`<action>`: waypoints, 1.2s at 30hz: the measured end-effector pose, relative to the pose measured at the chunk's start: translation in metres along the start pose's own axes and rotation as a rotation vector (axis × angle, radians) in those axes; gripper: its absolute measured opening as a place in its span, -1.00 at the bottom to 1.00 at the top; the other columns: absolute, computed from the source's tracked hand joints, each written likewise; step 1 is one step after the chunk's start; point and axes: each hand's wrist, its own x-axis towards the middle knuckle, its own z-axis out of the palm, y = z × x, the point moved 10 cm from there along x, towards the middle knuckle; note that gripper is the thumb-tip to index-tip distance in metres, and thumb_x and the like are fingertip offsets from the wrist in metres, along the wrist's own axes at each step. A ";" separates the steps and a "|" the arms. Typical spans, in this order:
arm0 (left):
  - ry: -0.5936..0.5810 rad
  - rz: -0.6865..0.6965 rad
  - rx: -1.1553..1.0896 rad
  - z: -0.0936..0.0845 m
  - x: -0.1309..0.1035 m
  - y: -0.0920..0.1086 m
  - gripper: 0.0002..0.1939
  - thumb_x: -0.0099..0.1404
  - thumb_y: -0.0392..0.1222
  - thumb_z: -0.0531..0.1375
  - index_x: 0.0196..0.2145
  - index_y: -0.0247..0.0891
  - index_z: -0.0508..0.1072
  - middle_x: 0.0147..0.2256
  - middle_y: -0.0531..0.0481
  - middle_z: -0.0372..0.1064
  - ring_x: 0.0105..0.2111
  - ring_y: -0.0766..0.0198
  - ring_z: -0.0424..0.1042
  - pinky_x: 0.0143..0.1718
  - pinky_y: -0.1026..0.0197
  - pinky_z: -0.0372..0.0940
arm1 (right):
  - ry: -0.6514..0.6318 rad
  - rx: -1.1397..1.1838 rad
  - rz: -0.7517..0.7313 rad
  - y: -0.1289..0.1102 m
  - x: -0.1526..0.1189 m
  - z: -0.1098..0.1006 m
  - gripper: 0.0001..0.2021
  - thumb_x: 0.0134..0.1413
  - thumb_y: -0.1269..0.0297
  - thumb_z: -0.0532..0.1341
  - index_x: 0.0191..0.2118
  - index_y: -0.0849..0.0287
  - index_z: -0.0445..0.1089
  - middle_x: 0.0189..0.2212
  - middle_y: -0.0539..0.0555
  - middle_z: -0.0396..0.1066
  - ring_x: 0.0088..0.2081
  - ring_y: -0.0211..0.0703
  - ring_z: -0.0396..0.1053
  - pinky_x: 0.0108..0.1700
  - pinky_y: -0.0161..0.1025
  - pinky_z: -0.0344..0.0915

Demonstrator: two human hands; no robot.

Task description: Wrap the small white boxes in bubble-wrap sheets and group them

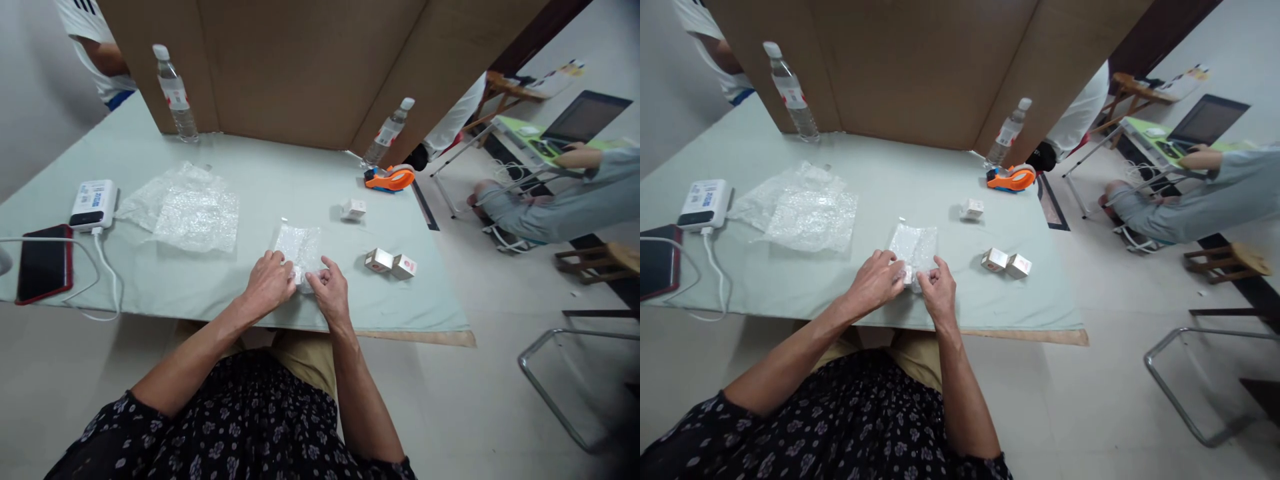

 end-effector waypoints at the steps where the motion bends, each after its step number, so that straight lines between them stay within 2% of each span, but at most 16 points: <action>1: -0.007 -0.011 -0.019 0.000 0.001 -0.002 -0.79 0.34 -0.23 0.10 -0.18 -0.31 0.51 -0.10 -0.25 0.36 -0.03 -0.03 0.32 -0.04 0.01 0.31 | -0.009 0.016 -0.009 -0.003 0.001 0.002 -0.32 -0.06 0.07 0.28 0.17 0.34 0.28 -0.51 -0.09 0.32 -0.44 -0.21 0.32 -0.32 -0.23 0.29; 5: -0.075 -0.040 -0.122 0.006 0.005 -0.008 -0.79 0.34 -0.22 0.10 -0.18 -0.27 0.51 -0.13 -0.19 0.28 -0.13 0.08 0.38 -0.14 0.10 0.35 | -0.054 0.053 -0.048 -0.014 0.004 0.016 -0.38 0.00 0.06 0.25 0.15 0.32 0.31 -0.50 -0.06 0.38 -0.45 -0.21 0.36 -0.32 -0.23 0.33; 11: -0.106 -0.027 -0.247 0.012 0.007 -0.011 -0.82 0.32 -0.25 0.10 -0.20 -0.27 0.49 -0.19 -0.11 0.24 -0.22 0.18 0.38 -0.16 0.14 0.36 | -0.109 -0.128 -0.148 -0.038 -0.002 0.028 -0.51 0.10 0.14 0.21 0.12 0.23 0.40 -0.37 0.05 0.51 -0.38 -0.17 0.43 -0.23 -0.19 0.38; 13: -0.093 -0.008 -0.293 0.013 0.007 -0.012 -0.82 0.33 -0.22 0.10 -0.20 -0.27 0.48 -0.19 -0.10 0.23 -0.21 0.18 0.37 -0.12 0.14 0.35 | -0.184 -0.148 -0.152 -0.043 -0.004 0.029 -0.53 0.15 0.13 0.17 0.12 0.24 0.41 -0.32 0.08 0.53 -0.38 -0.18 0.43 -0.22 -0.19 0.38; 16: -0.060 0.020 -0.349 0.015 0.007 -0.013 -0.81 0.30 -0.22 0.12 -0.16 -0.26 0.46 -0.20 -0.09 0.23 -0.18 0.16 0.35 -0.08 0.10 0.35 | -0.369 -0.070 -0.156 -0.047 -0.008 0.032 -0.55 0.23 0.14 0.09 0.15 0.24 0.38 -0.25 0.10 0.53 -0.37 -0.21 0.42 -0.20 -0.21 0.38; 18: -0.025 0.029 -0.397 0.015 0.006 -0.016 -0.74 0.25 -0.25 0.12 -0.09 -0.24 0.43 -0.21 -0.08 0.25 -0.17 0.15 0.34 -0.06 0.08 0.34 | -0.481 -0.042 -0.185 -0.051 -0.011 0.034 -0.55 0.22 0.18 0.10 0.17 0.21 0.36 -0.19 0.09 0.52 -0.35 -0.24 0.40 -0.20 -0.23 0.37; 21: 0.044 0.020 -0.525 0.014 0.004 -0.021 -0.56 0.18 -0.31 0.13 0.04 -0.24 0.37 -0.19 -0.07 0.29 -0.19 0.17 0.34 -0.08 0.08 0.35 | -0.539 -0.197 -0.269 -0.058 -0.013 0.038 -0.49 0.15 0.26 0.17 0.24 0.13 0.31 -0.13 0.08 0.49 -0.36 -0.25 0.36 -0.20 -0.22 0.35; 24: 0.073 -0.079 -0.673 0.018 0.003 -0.031 -0.43 0.13 -0.32 0.17 0.13 -0.31 0.31 -0.14 -0.10 0.35 -0.31 0.24 0.35 -0.18 0.13 0.38 | -0.534 -0.450 -0.338 -0.063 -0.013 0.047 -0.37 0.10 0.34 0.18 0.32 0.06 0.19 -0.10 0.08 0.50 -0.29 -0.16 0.40 -0.13 -0.16 0.34; 26: 0.121 -0.150 -0.712 0.018 0.003 -0.036 -0.47 0.19 -0.26 0.19 0.13 -0.33 0.32 -0.13 -0.12 0.37 -0.34 0.26 0.36 -0.20 0.13 0.39 | -0.546 -0.575 -0.364 -0.066 -0.013 0.053 -0.31 0.08 0.40 0.18 0.36 0.07 0.13 -0.05 0.13 0.50 -0.19 -0.06 0.43 -0.09 -0.12 0.33; 28: 0.190 -0.164 -0.702 0.015 0.003 -0.037 -0.60 0.28 -0.17 0.17 0.05 -0.32 0.38 -0.16 -0.12 0.39 -0.28 0.22 0.39 -0.13 0.11 0.38 | -0.562 -0.623 -0.383 -0.068 -0.011 0.055 -0.27 0.04 0.44 0.18 0.37 0.10 0.10 0.01 0.18 0.48 -0.10 0.01 0.43 -0.06 -0.10 0.33; 30: 0.224 -0.146 -0.690 0.015 0.004 -0.035 -0.70 0.33 -0.14 0.14 -0.02 -0.30 0.43 -0.17 -0.12 0.40 -0.22 0.20 0.40 -0.07 0.09 0.37 | -0.602 -0.565 -0.381 -0.068 -0.009 0.054 -0.24 0.00 0.43 0.20 0.37 0.12 0.09 0.03 0.19 0.47 -0.12 -0.01 0.44 -0.06 -0.10 0.34; 33: 0.200 -0.135 -0.704 0.023 0.006 -0.035 -0.68 0.28 -0.21 0.19 0.00 -0.27 0.42 -0.14 -0.09 0.39 -0.25 0.23 0.41 -0.09 0.11 0.38 | -0.683 -0.265 -0.292 -0.061 -0.002 0.047 -0.26 0.00 0.35 0.21 0.35 0.09 0.09 0.00 0.14 0.46 -0.32 -0.21 0.44 -0.16 -0.16 0.40; 34: 0.186 -0.137 -0.706 0.025 0.006 -0.036 -0.64 0.24 -0.24 0.21 0.02 -0.27 0.42 -0.13 -0.09 0.39 -0.26 0.24 0.41 -0.10 0.11 0.38 | -0.661 -0.153 -0.241 -0.056 0.005 0.042 -0.29 0.00 0.31 0.21 0.33 0.10 0.12 -0.02 0.13 0.45 -0.39 -0.27 0.42 -0.22 -0.18 0.41; 36: 0.165 -0.140 -0.703 0.029 0.006 -0.038 -0.56 0.19 -0.29 0.23 0.05 -0.31 0.41 -0.12 -0.10 0.38 -0.25 0.23 0.41 -0.11 0.12 0.39 | -0.506 -0.003 -0.114 -0.040 0.025 0.026 -0.38 0.01 0.23 0.22 0.24 0.17 0.20 -0.10 0.12 0.46 -0.48 -0.33 0.39 -0.34 -0.24 0.40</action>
